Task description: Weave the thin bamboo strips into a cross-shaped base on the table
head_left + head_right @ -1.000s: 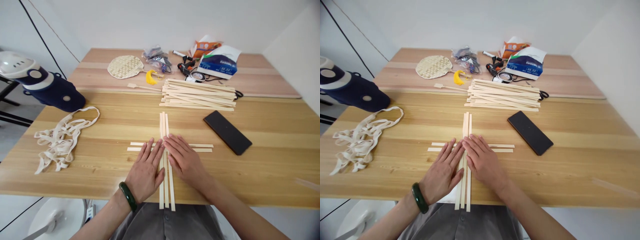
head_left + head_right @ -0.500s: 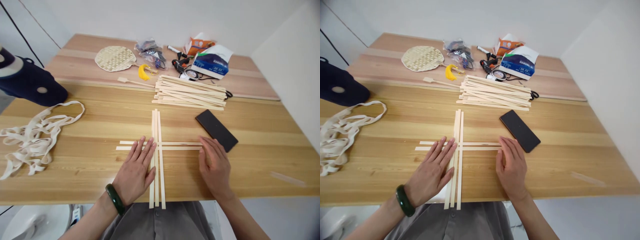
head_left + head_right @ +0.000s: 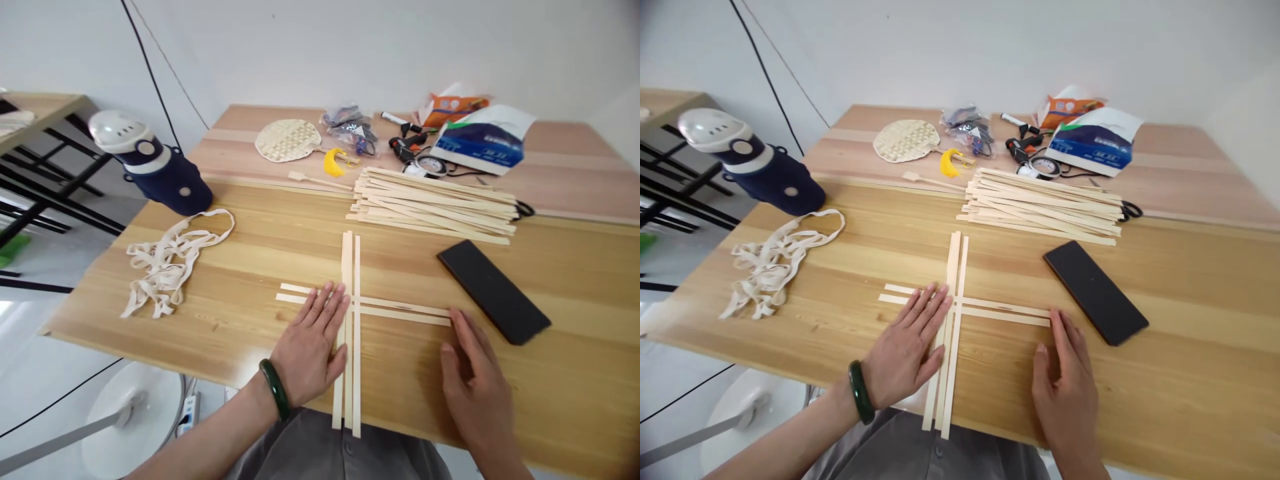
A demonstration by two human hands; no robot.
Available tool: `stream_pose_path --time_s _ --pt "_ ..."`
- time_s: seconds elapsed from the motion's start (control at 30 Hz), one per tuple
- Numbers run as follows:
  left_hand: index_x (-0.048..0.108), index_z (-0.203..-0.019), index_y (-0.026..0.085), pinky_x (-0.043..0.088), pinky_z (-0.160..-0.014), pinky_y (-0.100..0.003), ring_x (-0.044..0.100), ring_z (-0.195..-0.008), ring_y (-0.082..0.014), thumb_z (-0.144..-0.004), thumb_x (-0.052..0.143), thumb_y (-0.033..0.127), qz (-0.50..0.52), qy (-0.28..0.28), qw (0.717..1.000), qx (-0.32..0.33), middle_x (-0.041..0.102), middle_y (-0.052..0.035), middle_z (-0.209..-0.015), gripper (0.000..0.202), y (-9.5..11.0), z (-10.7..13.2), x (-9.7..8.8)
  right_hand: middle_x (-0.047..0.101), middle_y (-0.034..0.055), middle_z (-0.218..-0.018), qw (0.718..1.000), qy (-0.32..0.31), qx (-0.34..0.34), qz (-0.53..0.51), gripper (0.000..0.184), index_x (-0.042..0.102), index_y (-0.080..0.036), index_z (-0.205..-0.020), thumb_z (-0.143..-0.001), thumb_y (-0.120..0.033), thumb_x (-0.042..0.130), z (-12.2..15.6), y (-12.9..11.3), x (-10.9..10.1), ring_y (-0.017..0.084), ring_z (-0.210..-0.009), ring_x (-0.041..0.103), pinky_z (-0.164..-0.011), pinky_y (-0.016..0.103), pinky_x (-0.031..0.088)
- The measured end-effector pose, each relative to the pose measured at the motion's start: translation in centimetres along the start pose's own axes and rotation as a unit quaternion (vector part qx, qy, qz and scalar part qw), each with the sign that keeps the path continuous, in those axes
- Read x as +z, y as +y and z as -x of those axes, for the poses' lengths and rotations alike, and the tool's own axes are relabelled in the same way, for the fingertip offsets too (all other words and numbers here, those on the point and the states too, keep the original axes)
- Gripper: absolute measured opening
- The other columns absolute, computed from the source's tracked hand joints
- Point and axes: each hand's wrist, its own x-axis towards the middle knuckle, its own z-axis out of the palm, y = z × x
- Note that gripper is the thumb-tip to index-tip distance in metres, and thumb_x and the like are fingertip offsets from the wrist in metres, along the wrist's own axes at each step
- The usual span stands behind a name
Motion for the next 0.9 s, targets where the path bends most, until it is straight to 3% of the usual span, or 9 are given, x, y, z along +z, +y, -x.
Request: stream_pose_path --time_s 0.27,0.4,0.53,0.7,0.9 --pt "0.021 -0.154 0.008 0.022 -0.122 -0.046 0.012 -0.152 -0.0276 -0.095 0.044 0.037 0.012 0.014 1.000 0.007 0.020 -0.0143 -0.162 0.070 -0.3 0.1 0.3 0.052 0.0085 -0.147 0.999 -0.003 -0.024 0.023 0.050 0.047 -0.024 -0.146 -0.097 -0.038 0.042 0.2 0.2 0.3 0.030 -0.137 0.047 -0.110 0.055 0.043" --pt "0.021 -0.154 0.007 0.023 -0.122 -0.046 0.015 -0.152 -0.0286 -0.095 0.045 0.036 0.005 0.020 1.000 0.016 0.020 -0.0153 -0.162 0.070 -0.4 0.1 0.5 0.051 0.0088 -0.147 0.992 0.024 -0.117 0.033 0.055 0.038 -0.026 -0.151 -0.097 -0.027 0.046 -0.7 -0.8 -0.2 0.030 -0.139 0.044 -0.113 0.059 0.039" --pt "0.023 -0.153 0.007 0.025 -0.121 -0.046 0.018 -0.151 -0.0294 -0.093 0.047 0.034 -0.014 0.028 0.999 0.019 0.022 -0.0154 -0.162 0.071 -0.3 0.1 0.3 0.055 0.0095 -0.144 0.966 -0.033 -0.255 0.016 0.059 0.035 -0.023 -0.152 -0.095 -0.018 0.047 -3.0 -3.6 0.8 0.028 -0.137 0.047 -0.113 0.058 0.041" --pt "0.021 -0.154 0.007 0.026 -0.120 -0.046 0.021 -0.151 -0.0294 -0.091 0.048 0.033 -0.020 0.042 0.999 0.024 0.025 -0.0154 -0.161 0.073 -0.3 0.1 0.3 0.057 0.0085 -0.142 0.920 -0.114 -0.376 -0.004 0.045 0.050 -0.016 -0.141 -0.097 -0.014 0.042 -6.4 -7.3 3.9 0.025 -0.139 0.045 -0.115 0.052 0.042" --pt "0.021 -0.153 0.004 0.026 -0.120 -0.046 0.022 -0.150 -0.0302 -0.091 0.047 0.035 -0.026 0.042 0.999 0.021 0.029 -0.0178 -0.159 0.074 -0.3 0.2 0.5 0.057 0.0121 -0.142 0.870 -0.153 -0.468 0.014 0.040 0.056 -0.005 -0.134 -0.097 -0.012 0.041 -8.0 -7.1 6.0 0.023 -0.137 0.048 -0.116 0.043 0.043"
